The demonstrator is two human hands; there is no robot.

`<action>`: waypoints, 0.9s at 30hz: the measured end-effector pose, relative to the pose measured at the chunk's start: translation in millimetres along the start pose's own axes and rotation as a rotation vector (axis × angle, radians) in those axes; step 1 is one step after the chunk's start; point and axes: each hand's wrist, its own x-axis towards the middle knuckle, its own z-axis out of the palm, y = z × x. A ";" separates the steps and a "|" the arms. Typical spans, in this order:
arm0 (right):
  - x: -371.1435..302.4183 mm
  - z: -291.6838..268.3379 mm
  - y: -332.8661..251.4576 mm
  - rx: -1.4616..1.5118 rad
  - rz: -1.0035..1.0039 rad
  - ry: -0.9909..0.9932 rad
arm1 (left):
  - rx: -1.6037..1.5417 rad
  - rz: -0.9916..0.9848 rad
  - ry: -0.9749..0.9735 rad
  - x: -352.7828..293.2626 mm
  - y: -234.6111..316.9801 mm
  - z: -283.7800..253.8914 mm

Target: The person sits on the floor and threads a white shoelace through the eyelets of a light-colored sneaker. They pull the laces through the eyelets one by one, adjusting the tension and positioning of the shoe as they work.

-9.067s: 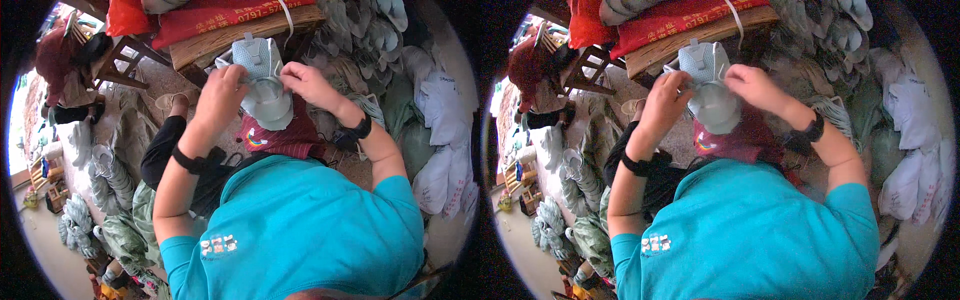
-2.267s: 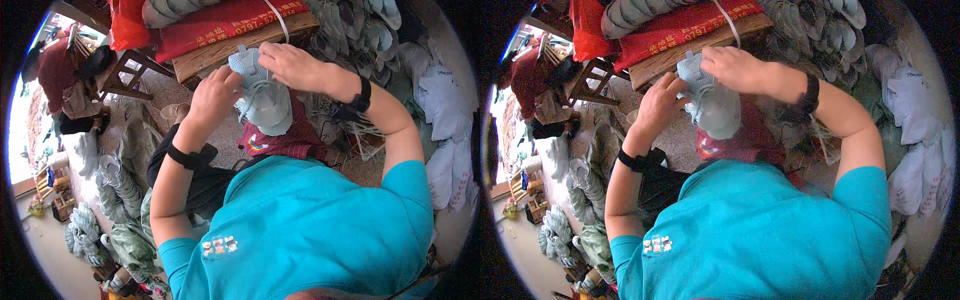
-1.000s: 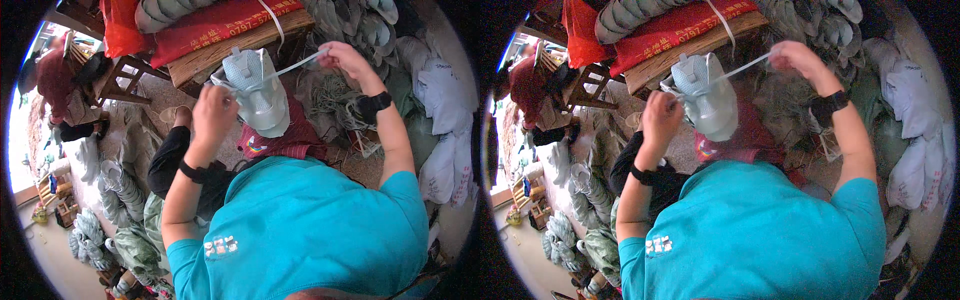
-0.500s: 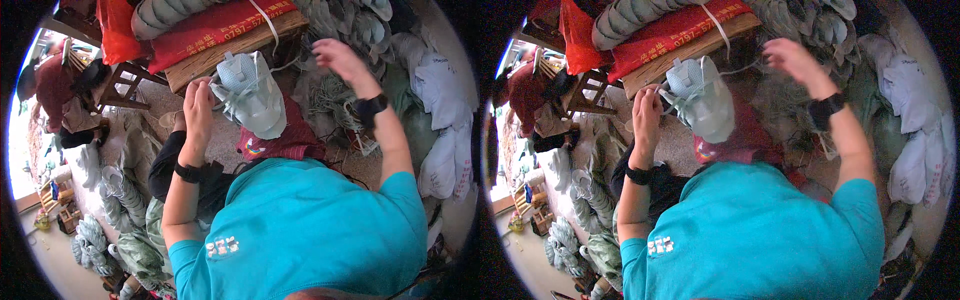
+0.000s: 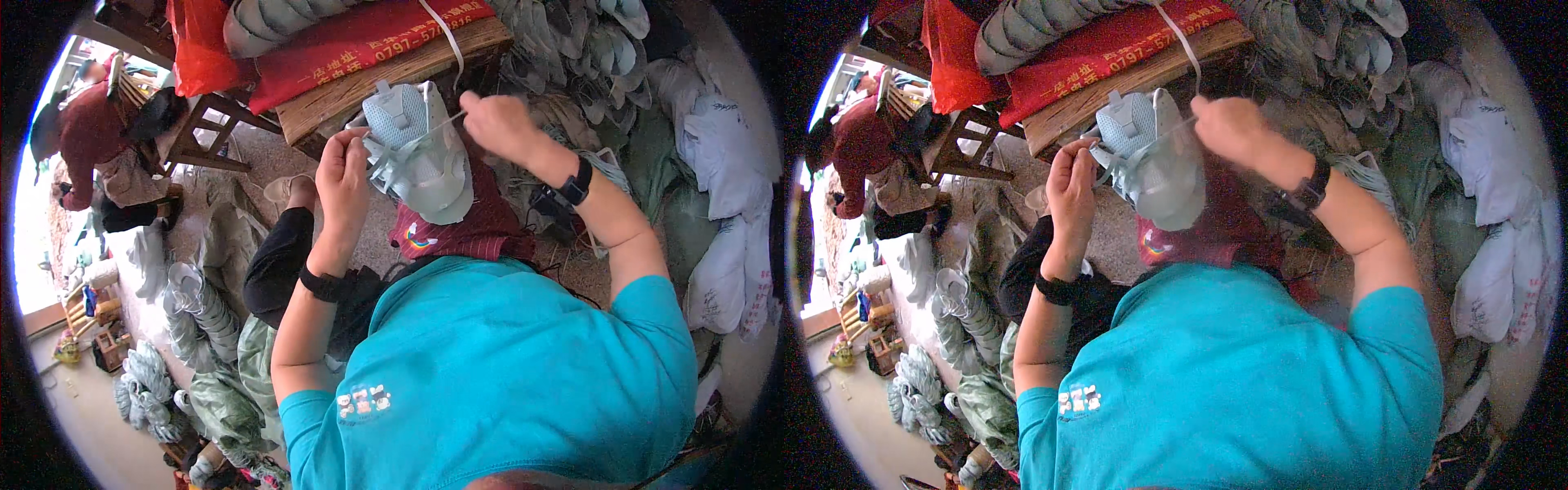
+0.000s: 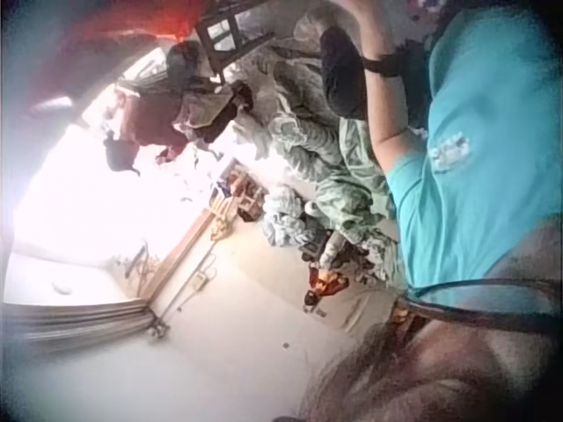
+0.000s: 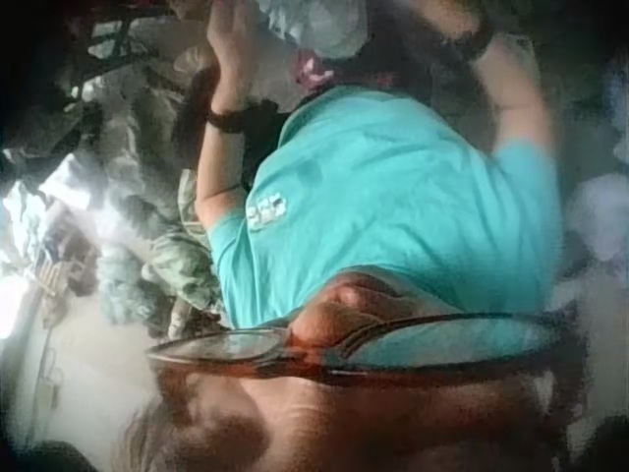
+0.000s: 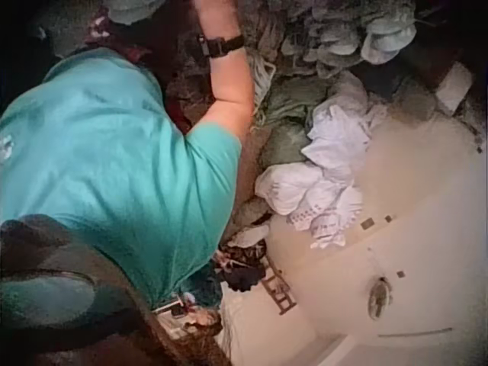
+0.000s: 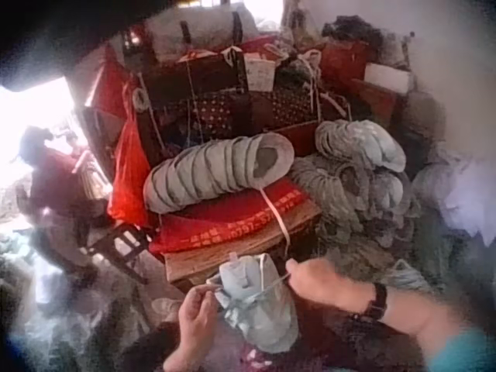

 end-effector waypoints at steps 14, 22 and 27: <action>-53.8 -31.9 338.8 2.213 0.689 0.804 | 0.021 -0.042 -0.013 -2.8 10.7 -9.5; -74.2 -2.1 263.0 0.926 0.832 0.609 | 0.150 0.049 -0.010 14.0 9.0 10.3; -34.3 12.4 71.4 1.333 0.389 0.023 | 0.577 0.194 -0.088 32.8 16.9 35.4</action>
